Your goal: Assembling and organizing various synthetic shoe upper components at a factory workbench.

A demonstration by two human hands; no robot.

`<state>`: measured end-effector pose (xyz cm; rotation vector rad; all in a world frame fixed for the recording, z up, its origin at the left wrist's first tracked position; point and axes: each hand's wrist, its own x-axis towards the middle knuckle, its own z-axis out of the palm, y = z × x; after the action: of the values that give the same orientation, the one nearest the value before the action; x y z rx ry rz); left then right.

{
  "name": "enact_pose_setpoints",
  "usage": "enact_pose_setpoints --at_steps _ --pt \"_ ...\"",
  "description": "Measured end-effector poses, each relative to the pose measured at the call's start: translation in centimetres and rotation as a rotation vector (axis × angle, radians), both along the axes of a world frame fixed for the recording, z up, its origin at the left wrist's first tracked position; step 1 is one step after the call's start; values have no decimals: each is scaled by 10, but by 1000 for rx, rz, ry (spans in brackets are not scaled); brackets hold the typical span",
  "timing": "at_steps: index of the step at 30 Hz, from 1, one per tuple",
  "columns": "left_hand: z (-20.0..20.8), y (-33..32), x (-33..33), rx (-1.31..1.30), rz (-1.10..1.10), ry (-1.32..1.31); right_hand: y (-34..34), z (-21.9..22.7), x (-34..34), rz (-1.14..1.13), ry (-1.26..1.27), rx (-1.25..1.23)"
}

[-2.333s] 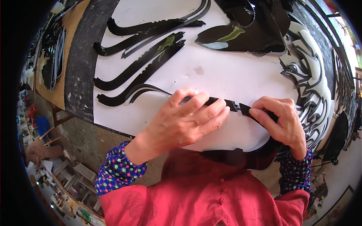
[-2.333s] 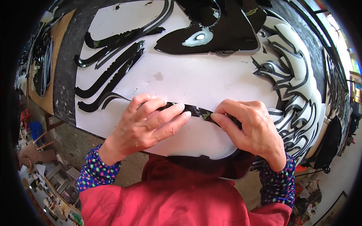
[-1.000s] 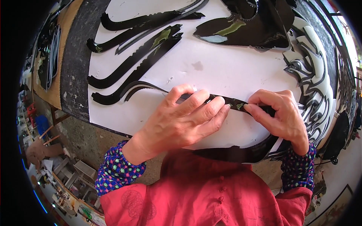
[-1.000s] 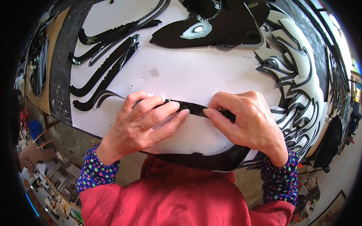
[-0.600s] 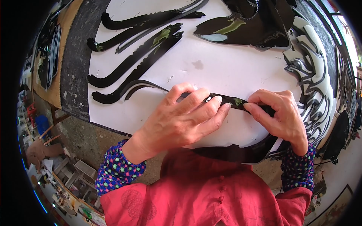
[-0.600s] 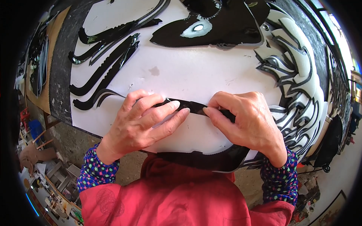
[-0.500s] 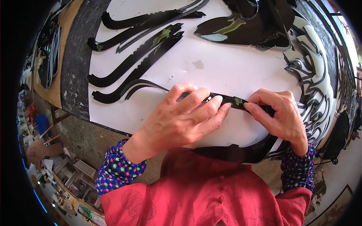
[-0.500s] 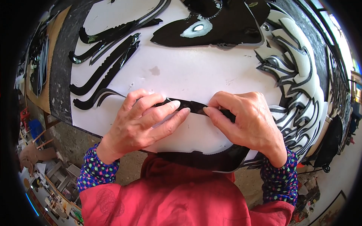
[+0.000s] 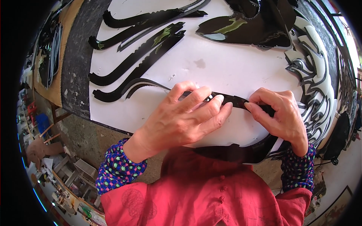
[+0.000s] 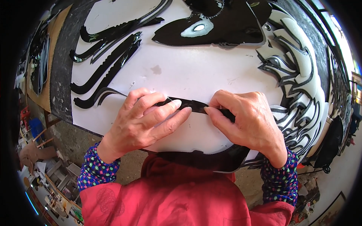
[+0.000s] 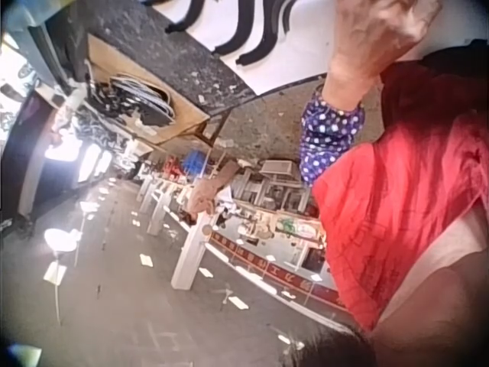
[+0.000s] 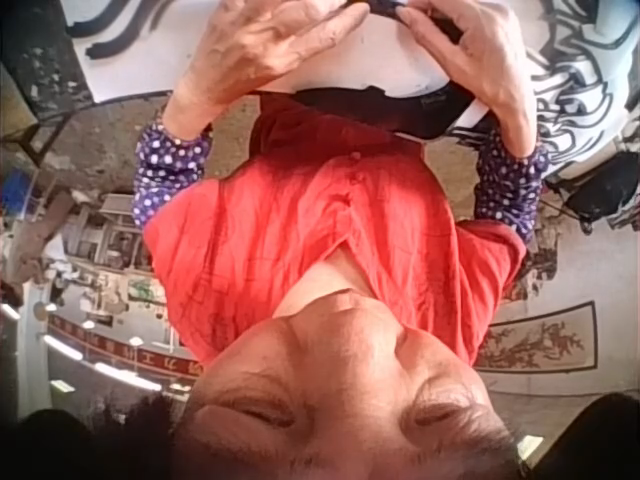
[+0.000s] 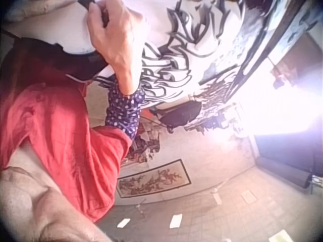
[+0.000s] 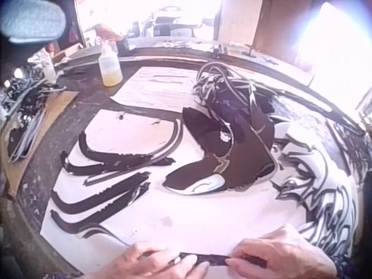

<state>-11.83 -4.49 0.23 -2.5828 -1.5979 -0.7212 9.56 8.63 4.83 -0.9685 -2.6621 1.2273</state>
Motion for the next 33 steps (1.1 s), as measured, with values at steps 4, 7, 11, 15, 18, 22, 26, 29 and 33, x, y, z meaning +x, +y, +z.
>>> enact_pose_setpoints --at_steps 4,7,11,15,18,22,26,29,33 --pt "1 0 0 -3 -2 10 1 0 1 7 19 0" --pt "-1 0 0 14 -8 22 2 0 1 15 26 -7" --pt "-2 1 1 24 2 21 2 -1 2 25 25 -9" --pt "-2 2 2 28 11 58 4 -2 2 49 41 12" --pt "-2 3 3 33 10 97 4 -3 2 58 37 28" --pt "-2 2 3 14 11 86 4 -2 2 66 29 36" --pt "-2 2 4 16 12 92 4 -2 1 67 27 37" --pt "-2 2 5 14 17 100 5 -3 1 70 32 37" --pt "-2 0 4 8 17 78 5 -3 0 77 41 38"
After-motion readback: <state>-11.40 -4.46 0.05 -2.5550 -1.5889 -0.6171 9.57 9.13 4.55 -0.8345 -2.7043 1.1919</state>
